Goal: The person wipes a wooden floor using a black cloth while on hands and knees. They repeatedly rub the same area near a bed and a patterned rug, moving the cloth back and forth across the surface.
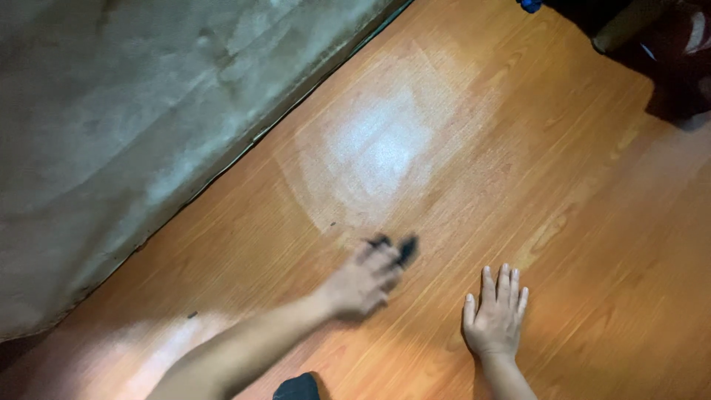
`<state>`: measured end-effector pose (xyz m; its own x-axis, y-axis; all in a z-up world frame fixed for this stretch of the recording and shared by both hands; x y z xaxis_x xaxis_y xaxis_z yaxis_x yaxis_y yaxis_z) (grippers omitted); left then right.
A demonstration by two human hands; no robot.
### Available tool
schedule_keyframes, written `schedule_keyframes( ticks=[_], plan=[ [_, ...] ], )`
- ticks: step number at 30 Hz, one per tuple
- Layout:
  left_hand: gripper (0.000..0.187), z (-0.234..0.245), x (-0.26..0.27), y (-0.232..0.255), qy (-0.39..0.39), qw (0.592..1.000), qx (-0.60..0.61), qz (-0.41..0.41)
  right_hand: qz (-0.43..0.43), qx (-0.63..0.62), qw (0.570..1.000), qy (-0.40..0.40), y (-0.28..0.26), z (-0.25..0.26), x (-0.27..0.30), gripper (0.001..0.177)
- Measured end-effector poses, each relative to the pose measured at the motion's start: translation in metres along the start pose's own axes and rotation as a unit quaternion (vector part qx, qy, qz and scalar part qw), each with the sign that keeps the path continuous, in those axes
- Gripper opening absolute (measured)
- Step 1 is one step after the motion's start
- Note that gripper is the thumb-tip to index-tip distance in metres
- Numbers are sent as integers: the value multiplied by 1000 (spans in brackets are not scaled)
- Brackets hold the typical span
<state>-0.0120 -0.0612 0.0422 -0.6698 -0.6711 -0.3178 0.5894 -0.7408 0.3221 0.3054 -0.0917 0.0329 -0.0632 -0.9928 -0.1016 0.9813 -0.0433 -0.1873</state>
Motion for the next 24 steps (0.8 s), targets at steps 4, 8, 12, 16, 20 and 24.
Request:
schedule_keyframes(
  ticks=[4, 8, 12, 16, 20, 24],
  plan=[
    [64, -45, -14, 46, -137, 974, 82, -159, 13, 8, 1000, 19, -1, 3, 1, 70],
    [67, -59, -33, 5, -129, 934, 159, -291, 15, -4, 1000, 14, 2, 1, -1, 68],
    [77, 22, -77, -45, -95, 940, 267, -191, 6, -4, 1000, 15, 5, -3, 0, 69],
    [52, 32, -68, -112, -56, 998, 29, -14, 12, 18, 1000, 21, 4, -1, 2, 66],
    [68, 45, -55, -145, -118, 931, -59, 339, 9, 16, 1000, 17, 4, 0, 0, 66],
    [71, 33, -67, -114, -126, 913, -77, 380, 12, 6, 1000, 16, 4, 1, -2, 67]
  ],
)
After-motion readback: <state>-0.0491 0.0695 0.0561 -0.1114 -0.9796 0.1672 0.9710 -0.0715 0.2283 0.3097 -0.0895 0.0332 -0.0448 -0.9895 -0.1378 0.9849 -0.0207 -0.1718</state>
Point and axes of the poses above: each hand's wrist, its own x-axis away from the middle knuckle, its own z-axis out of the back of the hand, y = z × x, the point moved 1 cm from there along -x, towards the middle knuckle, and after that the axes turned 7 degrees about -z, right-handed, at the moved point
